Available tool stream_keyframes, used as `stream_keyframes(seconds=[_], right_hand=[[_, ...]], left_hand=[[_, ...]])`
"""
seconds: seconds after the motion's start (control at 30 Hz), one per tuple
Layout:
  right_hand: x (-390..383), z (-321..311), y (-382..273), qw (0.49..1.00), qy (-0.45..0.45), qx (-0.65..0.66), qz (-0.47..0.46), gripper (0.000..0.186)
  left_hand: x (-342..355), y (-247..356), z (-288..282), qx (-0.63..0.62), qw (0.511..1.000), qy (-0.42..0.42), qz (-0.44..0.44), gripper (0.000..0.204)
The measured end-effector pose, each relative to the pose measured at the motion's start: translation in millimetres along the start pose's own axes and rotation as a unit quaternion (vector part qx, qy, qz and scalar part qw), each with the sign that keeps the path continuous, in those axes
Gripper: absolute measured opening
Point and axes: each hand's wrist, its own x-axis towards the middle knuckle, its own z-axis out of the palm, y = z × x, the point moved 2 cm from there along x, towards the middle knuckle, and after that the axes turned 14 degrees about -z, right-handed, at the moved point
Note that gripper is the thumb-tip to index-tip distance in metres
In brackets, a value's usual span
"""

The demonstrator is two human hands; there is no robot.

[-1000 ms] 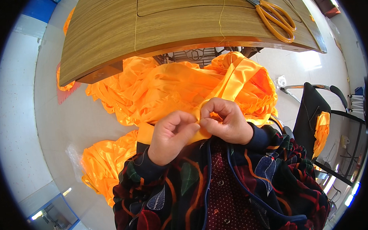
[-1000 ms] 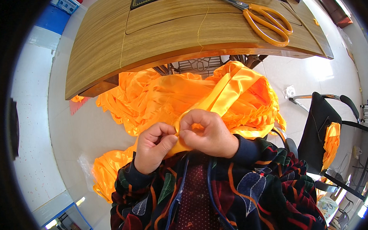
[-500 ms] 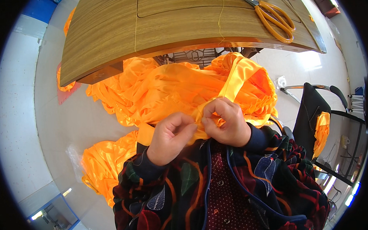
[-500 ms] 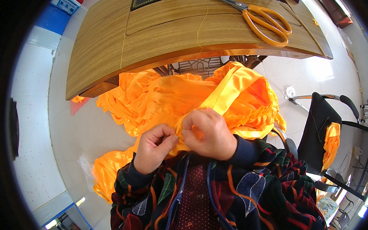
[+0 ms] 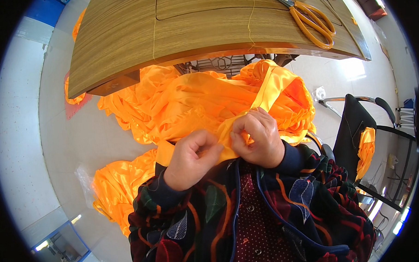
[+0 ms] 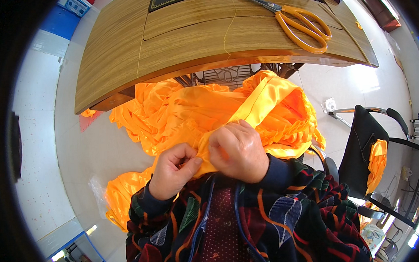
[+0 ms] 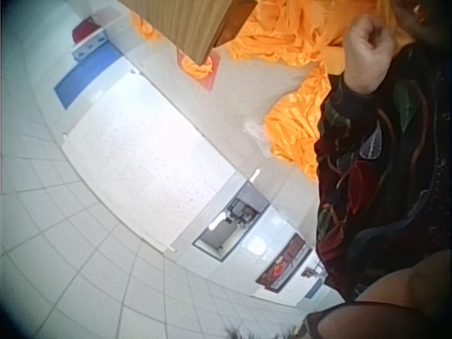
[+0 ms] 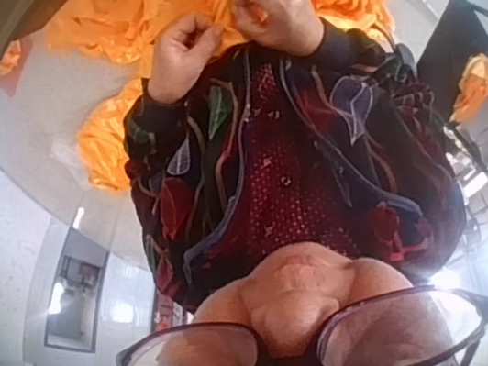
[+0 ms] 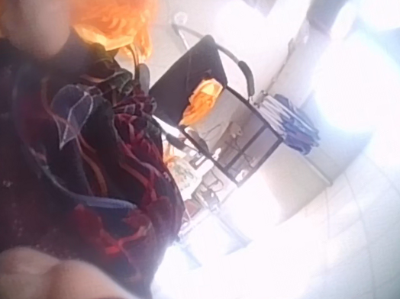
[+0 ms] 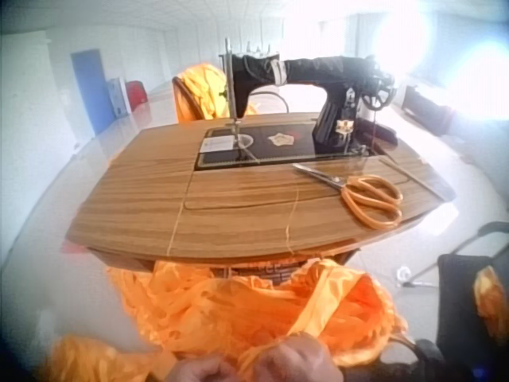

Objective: The person holds a large piece of orange fabric and repeatedly trims small sections of its edge using scissors. They fold and align the fabric edge before each cut, then place the scissors back on the table.

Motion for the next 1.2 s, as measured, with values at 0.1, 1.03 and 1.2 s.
stream_keyframes(seconds=[0.1,1.03,1.2], right_hand=[[2.5,-1.0,-0.5,1.000,0.003,0.006,0.002,0.021],[2.9,-22.6,19.4,0.991,0.049,0.068,0.107,0.014],[1.2,-14.2,14.6,0.968,-0.066,0.207,0.123,0.016]], left_hand=[[-1.9,2.3,-2.0,0.032,0.999,0.012,0.037,0.014],[-2.9,-21.2,-2.8,0.008,1.000,0.016,-0.002,0.011],[-3.0,-23.6,0.0,0.036,0.995,0.055,0.074,0.011]])
